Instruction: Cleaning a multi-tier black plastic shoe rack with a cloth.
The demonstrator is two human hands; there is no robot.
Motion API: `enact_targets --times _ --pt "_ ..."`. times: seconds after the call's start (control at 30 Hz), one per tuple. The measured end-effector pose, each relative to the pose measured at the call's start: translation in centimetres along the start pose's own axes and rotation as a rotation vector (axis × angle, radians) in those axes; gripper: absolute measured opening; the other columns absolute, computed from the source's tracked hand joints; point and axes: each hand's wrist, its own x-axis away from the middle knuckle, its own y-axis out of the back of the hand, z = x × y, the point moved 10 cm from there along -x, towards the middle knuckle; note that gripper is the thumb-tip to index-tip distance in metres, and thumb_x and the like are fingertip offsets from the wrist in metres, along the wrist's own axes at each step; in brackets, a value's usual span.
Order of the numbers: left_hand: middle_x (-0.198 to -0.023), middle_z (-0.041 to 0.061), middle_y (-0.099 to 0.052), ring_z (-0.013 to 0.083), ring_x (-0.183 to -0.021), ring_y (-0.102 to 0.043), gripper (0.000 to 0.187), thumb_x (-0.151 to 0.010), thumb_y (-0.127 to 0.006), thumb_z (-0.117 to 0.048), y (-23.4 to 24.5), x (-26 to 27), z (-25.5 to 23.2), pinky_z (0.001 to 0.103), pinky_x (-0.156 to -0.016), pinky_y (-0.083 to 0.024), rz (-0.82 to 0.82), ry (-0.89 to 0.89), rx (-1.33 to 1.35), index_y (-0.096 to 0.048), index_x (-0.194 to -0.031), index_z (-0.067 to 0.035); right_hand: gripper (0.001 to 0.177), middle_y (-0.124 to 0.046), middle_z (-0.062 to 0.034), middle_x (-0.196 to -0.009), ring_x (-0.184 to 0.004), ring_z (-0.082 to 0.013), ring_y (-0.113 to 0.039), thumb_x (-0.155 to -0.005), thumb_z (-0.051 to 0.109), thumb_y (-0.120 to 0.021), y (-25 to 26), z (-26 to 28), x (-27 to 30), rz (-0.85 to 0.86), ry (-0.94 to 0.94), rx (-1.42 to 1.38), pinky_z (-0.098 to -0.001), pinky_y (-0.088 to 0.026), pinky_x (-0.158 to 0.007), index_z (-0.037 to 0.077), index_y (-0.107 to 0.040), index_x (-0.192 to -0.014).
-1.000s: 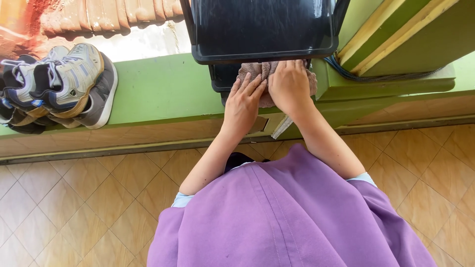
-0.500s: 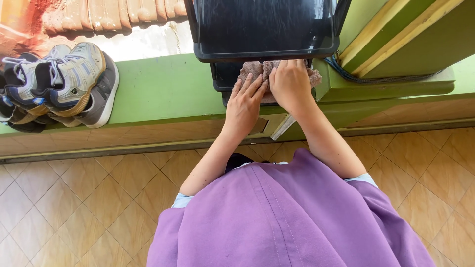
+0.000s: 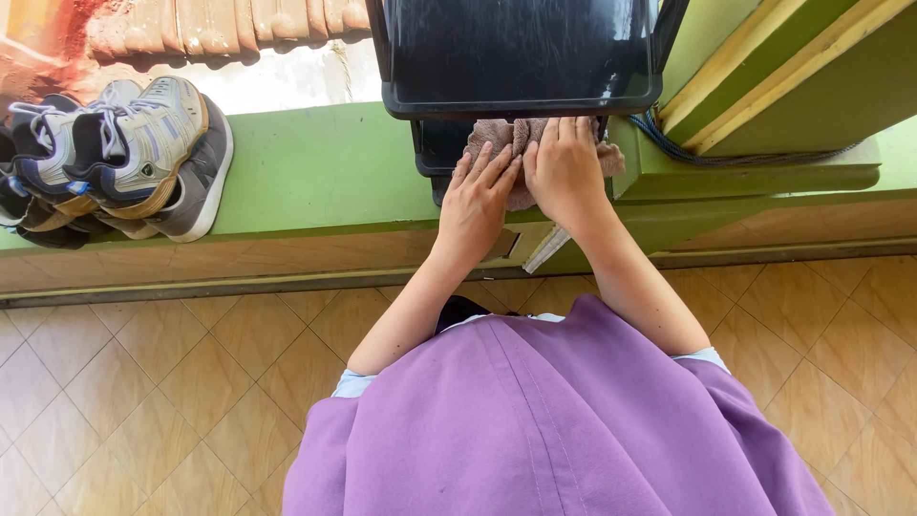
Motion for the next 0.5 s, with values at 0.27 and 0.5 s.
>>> enact_targets --times 0.27,0.5 --pt "-0.151 0.010 -0.056 0.0321 -0.145 -0.048 0.047 -0.093 -0.058 -0.003 0.2 0.0 0.2 0.050 -0.124 -0.032 -0.050 0.003 0.004 -0.062 -0.140 -0.007 0.052 -0.054 -0.0452 -0.135 -0.133 -0.0521 -0.049 -0.103 0.026 -0.051 1.3 1.8 5.4 -0.033 0.157 0.173 -0.0484 -0.033 -0.118 -0.022 -0.059 -0.119" --pt "-0.146 0.010 -0.060 0.0327 -0.140 -0.052 0.046 -0.091 -0.059 -0.002 0.5 0.3 -0.3 0.050 -0.120 -0.035 -0.058 -0.017 0.008 -0.065 -0.136 -0.006 0.038 -0.062 -0.0322 -0.136 -0.135 -0.0413 -0.057 -0.104 0.016 -0.050 4.1 1.3 5.8 -0.142 0.104 0.036 -0.0464 -0.040 -0.119 -0.014 -0.065 -0.121"
